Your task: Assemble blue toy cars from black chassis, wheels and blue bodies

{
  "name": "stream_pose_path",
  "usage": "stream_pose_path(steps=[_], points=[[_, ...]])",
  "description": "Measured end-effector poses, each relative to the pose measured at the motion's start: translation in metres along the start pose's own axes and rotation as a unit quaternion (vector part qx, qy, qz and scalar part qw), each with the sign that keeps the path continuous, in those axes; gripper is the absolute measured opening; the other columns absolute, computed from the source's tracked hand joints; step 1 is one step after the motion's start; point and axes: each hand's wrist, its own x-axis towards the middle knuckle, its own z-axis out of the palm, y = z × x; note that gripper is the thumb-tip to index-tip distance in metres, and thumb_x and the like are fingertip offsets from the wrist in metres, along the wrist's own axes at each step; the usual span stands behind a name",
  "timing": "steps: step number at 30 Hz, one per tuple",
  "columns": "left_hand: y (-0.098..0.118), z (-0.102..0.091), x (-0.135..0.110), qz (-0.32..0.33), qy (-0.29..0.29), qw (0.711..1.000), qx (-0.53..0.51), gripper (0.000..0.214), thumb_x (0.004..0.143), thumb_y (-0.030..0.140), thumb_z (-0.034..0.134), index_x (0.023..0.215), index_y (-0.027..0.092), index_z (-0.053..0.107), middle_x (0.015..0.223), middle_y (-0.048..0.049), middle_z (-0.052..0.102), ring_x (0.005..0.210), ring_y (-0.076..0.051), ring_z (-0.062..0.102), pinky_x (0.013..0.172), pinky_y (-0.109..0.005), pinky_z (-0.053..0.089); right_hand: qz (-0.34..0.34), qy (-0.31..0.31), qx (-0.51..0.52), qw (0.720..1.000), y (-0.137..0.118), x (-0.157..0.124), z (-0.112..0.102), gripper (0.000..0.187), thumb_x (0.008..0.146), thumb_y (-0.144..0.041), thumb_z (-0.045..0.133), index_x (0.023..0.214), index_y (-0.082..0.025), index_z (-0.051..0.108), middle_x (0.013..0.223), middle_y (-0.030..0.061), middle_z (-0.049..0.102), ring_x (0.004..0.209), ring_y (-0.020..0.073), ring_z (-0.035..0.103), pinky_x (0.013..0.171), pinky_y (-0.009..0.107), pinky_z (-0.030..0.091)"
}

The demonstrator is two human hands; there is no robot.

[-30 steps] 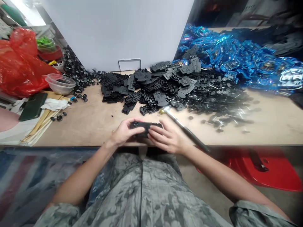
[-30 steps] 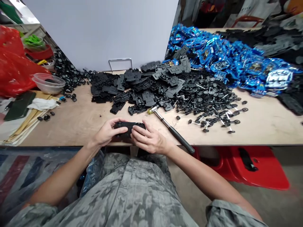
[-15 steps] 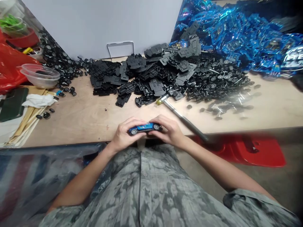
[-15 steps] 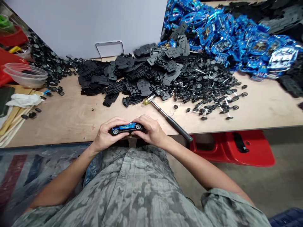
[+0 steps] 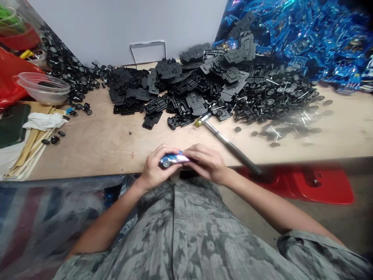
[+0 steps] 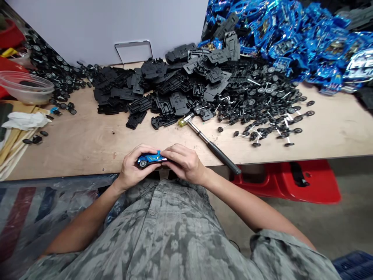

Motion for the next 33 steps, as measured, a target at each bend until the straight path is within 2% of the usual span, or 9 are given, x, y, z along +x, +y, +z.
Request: stream_pose_path(steps=[4, 8, 12, 15, 22, 27, 30, 33], points=[[-0.002, 0.001, -0.001, 0.010, 0.011, 1.000, -0.019, 0.029, 0.081, 0.018, 0.084, 0.105, 0.020, 0.068, 0.108, -0.0103, 0.074, 0.101, -0.021, 0.073, 0.089, -0.034, 0.059, 0.043, 0.006, 0.021, 0.999, -0.001, -0.001, 0.000, 0.037, 0.097, -0.022, 0.067, 0.133, -0.017, 0.061, 0.105, 0.0138, 0.074, 0.093, 0.0230, 0.072, 0.078, 0.036, 0.062], [-0.006, 0.004, -0.003, 0.024, 0.022, 0.999, -0.030, 0.026, 0.081, 0.017, 0.084, 0.102, 0.020, 0.069, 0.106, -0.0093, 0.075, 0.099, -0.021, 0.073, 0.087, -0.033, 0.058, 0.071, 0.010, 0.017, 0.997, -0.005, -0.003, 0.004, 0.028, 0.097, -0.021, 0.065, 0.124, -0.016, 0.066, 0.099, 0.0129, 0.074, 0.086, 0.0228, 0.071, 0.073, 0.036, 0.061], [-0.006, 0.002, -0.003, 0.008, 0.018, 1.000, -0.021, 0.025, 0.083, 0.020, 0.083, 0.103, 0.020, 0.068, 0.107, -0.0097, 0.074, 0.099, -0.021, 0.073, 0.087, -0.035, 0.058, 0.086, 0.031, -0.001, 0.996, -0.007, -0.004, 0.008, 0.026, 0.097, -0.022, 0.065, 0.122, -0.017, 0.067, 0.097, 0.0123, 0.073, 0.086, 0.0234, 0.072, 0.074, 0.038, 0.061], [-0.006, -0.001, -0.004, -0.013, -0.010, 1.000, -0.017, 0.026, 0.084, 0.021, 0.081, 0.107, 0.020, 0.068, 0.109, -0.0105, 0.073, 0.102, -0.021, 0.071, 0.090, -0.036, 0.057, 0.090, 0.037, 0.002, 0.995, -0.007, -0.004, 0.008, 0.026, 0.097, -0.024, 0.066, 0.122, -0.018, 0.067, 0.097, 0.0123, 0.074, 0.087, 0.0237, 0.072, 0.075, 0.038, 0.062], [-0.006, 0.000, -0.004, 0.012, 0.015, 0.999, -0.031, 0.022, 0.083, 0.018, 0.081, 0.103, 0.020, 0.070, 0.105, -0.0085, 0.074, 0.097, -0.020, 0.073, 0.086, -0.033, 0.058, 0.087, 0.017, 0.008, 0.996, -0.009, -0.004, 0.006, 0.024, 0.098, -0.022, 0.063, 0.121, -0.017, 0.067, 0.097, 0.0123, 0.074, 0.085, 0.0227, 0.071, 0.073, 0.036, 0.061], [-0.006, -0.004, -0.005, -0.014, -0.013, 0.999, -0.028, 0.026, 0.084, 0.019, 0.081, 0.107, 0.020, 0.069, 0.109, -0.0098, 0.074, 0.103, -0.021, 0.071, 0.091, -0.035, 0.057, 0.083, 0.035, -0.005, 0.996, -0.009, -0.007, 0.010, 0.025, 0.097, -0.023, 0.065, 0.121, -0.017, 0.065, 0.096, 0.0117, 0.073, 0.086, 0.0228, 0.071, 0.074, 0.036, 0.060], [-0.006, -0.003, -0.001, -0.017, -0.001, 0.999, -0.033, 0.020, 0.085, 0.021, 0.080, 0.101, 0.019, 0.070, 0.102, -0.0088, 0.074, 0.099, -0.021, 0.072, 0.090, -0.035, 0.058, 0.094, 0.046, -0.005, 0.995, -0.007, -0.006, 0.012, 0.022, 0.097, -0.023, 0.065, 0.118, -0.018, 0.067, 0.094, 0.0108, 0.073, 0.083, 0.0219, 0.070, 0.072, 0.035, 0.059], [-0.003, 0.006, 0.003, -0.085, 0.066, 0.991, -0.076, 0.030, 0.081, 0.026, 0.085, 0.105, 0.019, 0.068, 0.103, -0.0082, 0.075, 0.099, -0.021, 0.072, 0.092, -0.035, 0.058, 0.146, 0.095, 0.019, 0.985, -0.009, -0.001, 0.016, 0.015, 0.095, -0.024, 0.068, 0.109, -0.019, 0.070, 0.091, 0.0085, 0.074, 0.081, 0.0210, 0.069, 0.074, 0.035, 0.058]])
